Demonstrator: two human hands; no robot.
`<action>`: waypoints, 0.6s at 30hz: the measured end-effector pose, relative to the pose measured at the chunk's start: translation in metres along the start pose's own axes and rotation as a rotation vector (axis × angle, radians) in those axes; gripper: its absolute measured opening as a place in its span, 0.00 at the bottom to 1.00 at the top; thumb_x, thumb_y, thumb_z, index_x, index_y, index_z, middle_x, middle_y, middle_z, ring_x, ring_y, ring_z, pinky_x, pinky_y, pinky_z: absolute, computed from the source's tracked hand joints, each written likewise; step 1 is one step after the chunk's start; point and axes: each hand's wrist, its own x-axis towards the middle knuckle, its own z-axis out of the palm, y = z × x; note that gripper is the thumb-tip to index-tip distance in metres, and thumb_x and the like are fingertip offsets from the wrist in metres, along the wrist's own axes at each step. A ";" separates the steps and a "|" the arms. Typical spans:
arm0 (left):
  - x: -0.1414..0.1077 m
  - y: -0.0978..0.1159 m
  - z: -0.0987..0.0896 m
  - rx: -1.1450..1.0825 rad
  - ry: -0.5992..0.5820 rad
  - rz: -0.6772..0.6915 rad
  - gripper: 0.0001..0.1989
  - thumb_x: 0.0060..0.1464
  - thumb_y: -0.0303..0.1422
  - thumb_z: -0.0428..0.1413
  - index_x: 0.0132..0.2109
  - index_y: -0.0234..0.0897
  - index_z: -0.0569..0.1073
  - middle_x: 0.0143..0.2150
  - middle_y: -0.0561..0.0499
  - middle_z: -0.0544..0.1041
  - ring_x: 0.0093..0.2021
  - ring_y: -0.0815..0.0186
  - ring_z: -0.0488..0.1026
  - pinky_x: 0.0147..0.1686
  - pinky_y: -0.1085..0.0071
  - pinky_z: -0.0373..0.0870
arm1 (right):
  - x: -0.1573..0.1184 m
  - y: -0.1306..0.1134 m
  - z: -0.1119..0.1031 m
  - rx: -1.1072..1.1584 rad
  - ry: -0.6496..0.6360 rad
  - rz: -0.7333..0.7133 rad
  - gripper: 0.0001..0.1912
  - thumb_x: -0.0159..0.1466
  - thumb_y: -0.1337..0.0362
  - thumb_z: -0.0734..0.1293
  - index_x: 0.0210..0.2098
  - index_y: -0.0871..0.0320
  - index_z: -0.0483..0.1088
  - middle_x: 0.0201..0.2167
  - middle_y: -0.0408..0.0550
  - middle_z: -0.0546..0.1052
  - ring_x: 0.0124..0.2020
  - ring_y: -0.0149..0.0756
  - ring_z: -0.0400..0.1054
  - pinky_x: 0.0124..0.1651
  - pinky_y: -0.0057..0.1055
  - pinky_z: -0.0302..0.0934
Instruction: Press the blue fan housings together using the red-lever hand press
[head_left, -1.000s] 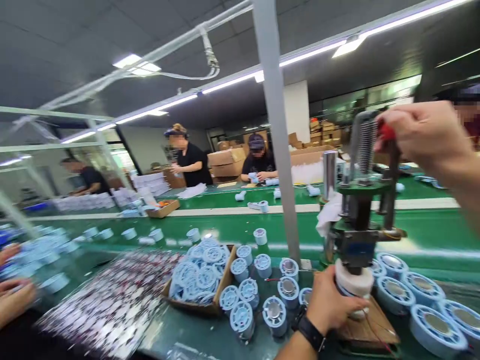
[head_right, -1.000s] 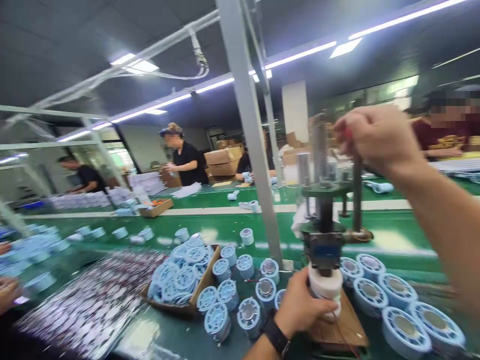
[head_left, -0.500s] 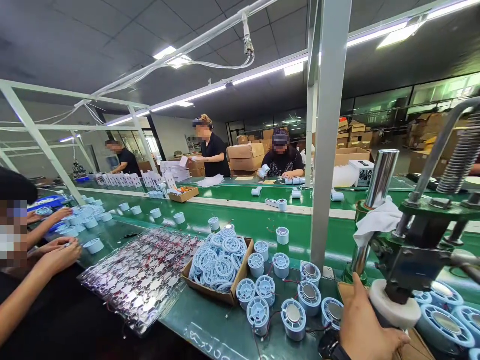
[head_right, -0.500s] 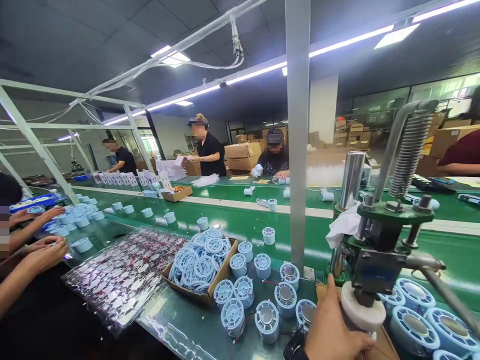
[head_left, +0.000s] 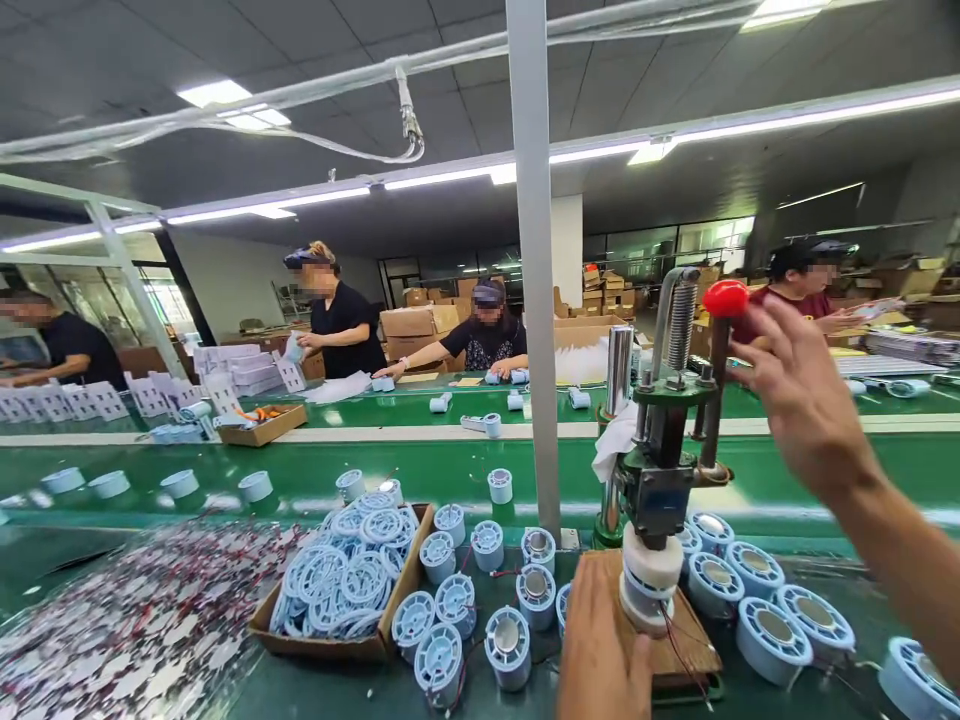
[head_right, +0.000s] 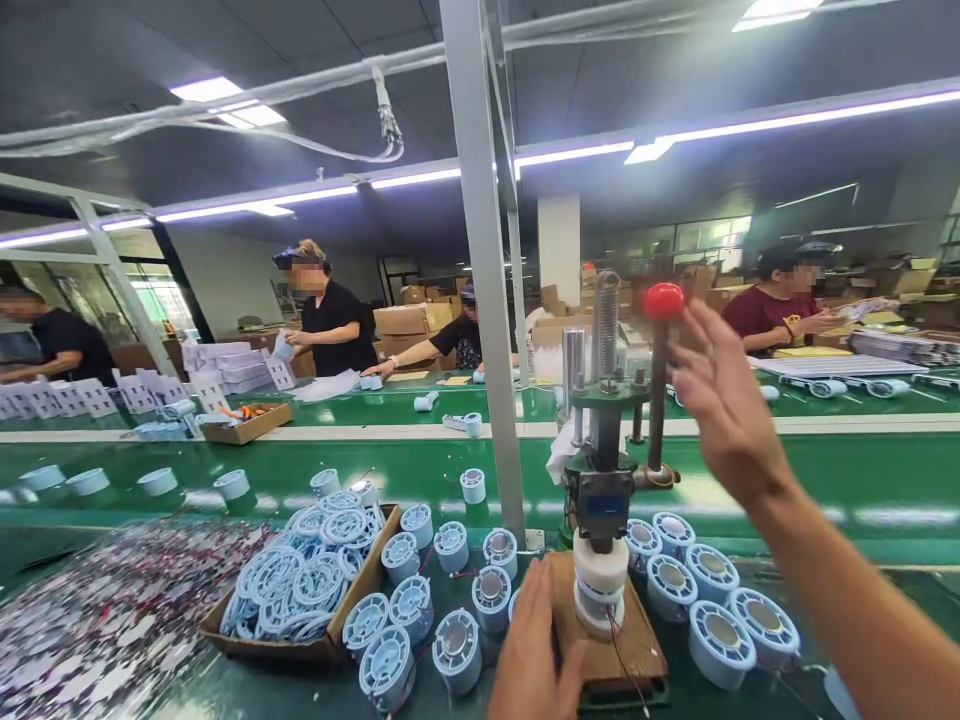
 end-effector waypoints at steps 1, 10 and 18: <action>0.001 -0.013 -0.016 0.079 0.093 0.051 0.34 0.52 0.27 0.52 0.67 0.30 0.60 0.69 0.41 0.59 0.69 0.53 0.55 0.67 0.51 0.57 | -0.025 0.008 0.010 0.079 0.043 0.048 0.33 0.67 0.60 0.60 0.69 0.55 0.48 0.65 0.58 0.60 0.62 0.44 0.60 0.60 0.41 0.60; 0.064 -0.094 -0.243 0.981 0.206 -0.111 0.20 0.61 0.31 0.42 0.51 0.29 0.75 0.50 0.36 0.77 0.54 0.50 0.72 0.56 0.53 0.67 | -0.239 0.081 0.101 -0.069 -0.082 0.616 0.48 0.60 0.45 0.66 0.70 0.56 0.42 0.58 0.58 0.69 0.54 0.50 0.69 0.51 0.42 0.69; 0.083 -0.119 -0.254 1.231 0.027 -0.274 0.22 0.62 0.35 0.38 0.44 0.24 0.73 0.42 0.30 0.76 0.43 0.45 0.77 0.41 0.58 0.69 | -0.253 0.071 0.070 -0.519 0.055 0.231 0.24 0.66 0.54 0.63 0.60 0.53 0.62 0.57 0.54 0.67 0.56 0.46 0.66 0.52 0.40 0.66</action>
